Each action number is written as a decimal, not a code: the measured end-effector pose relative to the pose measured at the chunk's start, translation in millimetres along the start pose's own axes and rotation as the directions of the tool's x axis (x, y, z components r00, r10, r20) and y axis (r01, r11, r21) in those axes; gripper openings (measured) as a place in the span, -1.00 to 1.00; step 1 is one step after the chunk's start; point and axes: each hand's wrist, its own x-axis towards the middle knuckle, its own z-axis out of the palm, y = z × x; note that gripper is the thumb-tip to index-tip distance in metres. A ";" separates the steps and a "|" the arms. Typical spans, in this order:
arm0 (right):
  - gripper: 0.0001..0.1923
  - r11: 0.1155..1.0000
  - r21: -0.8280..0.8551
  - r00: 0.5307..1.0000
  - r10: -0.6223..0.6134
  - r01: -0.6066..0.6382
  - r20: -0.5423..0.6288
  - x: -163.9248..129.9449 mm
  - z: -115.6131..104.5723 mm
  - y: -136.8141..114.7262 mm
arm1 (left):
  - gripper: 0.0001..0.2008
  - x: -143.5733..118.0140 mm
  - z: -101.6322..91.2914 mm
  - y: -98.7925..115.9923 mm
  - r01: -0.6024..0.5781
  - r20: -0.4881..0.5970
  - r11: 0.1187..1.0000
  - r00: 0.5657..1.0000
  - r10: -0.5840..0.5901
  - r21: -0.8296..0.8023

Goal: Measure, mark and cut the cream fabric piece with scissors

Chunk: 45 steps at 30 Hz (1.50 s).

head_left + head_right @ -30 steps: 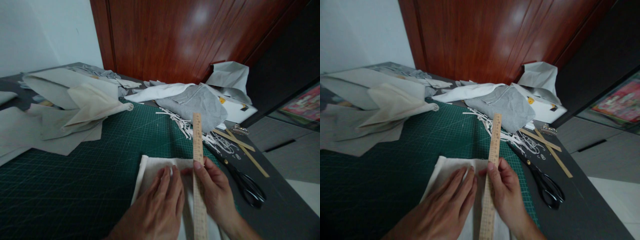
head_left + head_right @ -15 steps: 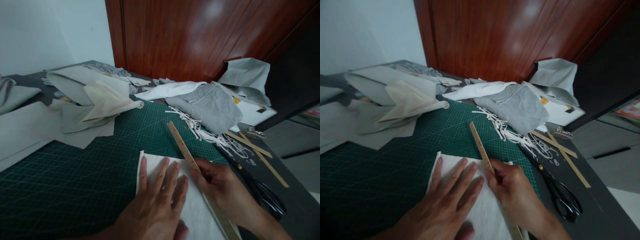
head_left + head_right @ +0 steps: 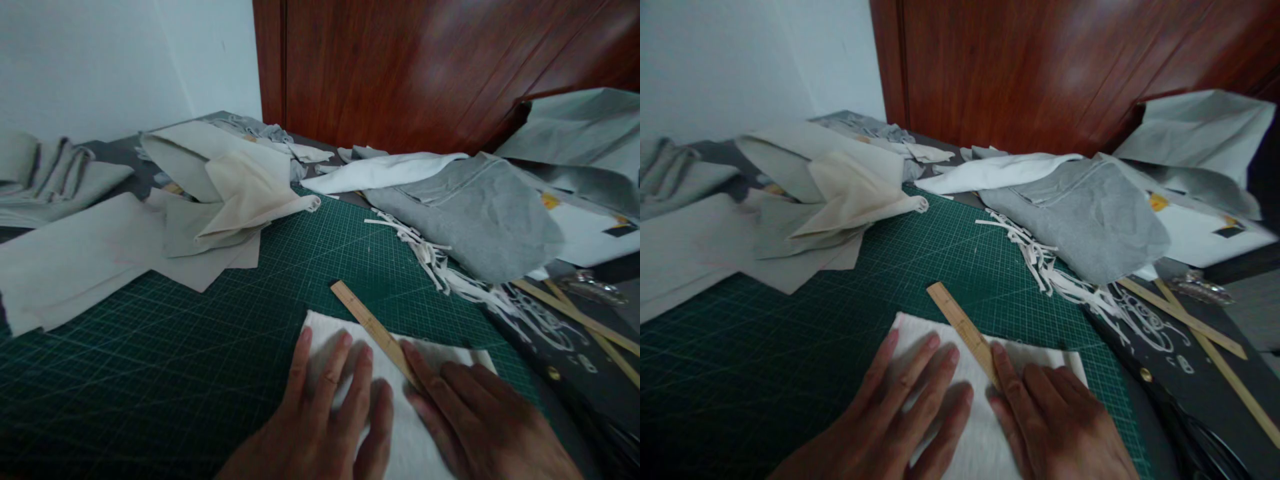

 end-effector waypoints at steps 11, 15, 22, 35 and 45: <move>-0.72 0.990 0.137 0.995 -0.030 0.044 -0.098 -6.5 4.1 17.2 | -0.61 9.2 10.0 15.7 0.187 -0.120 0.982 0.976 -0.182 0.033; -0.72 0.990 0.123 0.995 -0.055 0.066 -0.088 -7.8 3.2 22.9 | -0.69 12.1 19.5 20.9 0.216 -0.210 0.976 0.955 -0.211 -0.004; -0.74 0.968 0.246 0.991 -0.019 0.051 -0.130 24.1 -4.5 15.8 | -0.63 10.0 17.4 15.0 0.182 -0.189 0.983 0.966 -0.174 0.023; -0.70 0.996 0.085 0.988 -0.010 0.024 -0.153 12.0 10.2 3.6 | -0.62 9.9 30.8 17.5 0.160 -0.189 0.987 0.969 -0.156 0.003; -0.75 0.984 0.063 0.971 0.173 -0.165 -0.165 -12.0 7.0 -8.0 | -0.47 22.8 17.4 -10.9 -0.124 -0.126 0.992 0.985 0.121 -0.019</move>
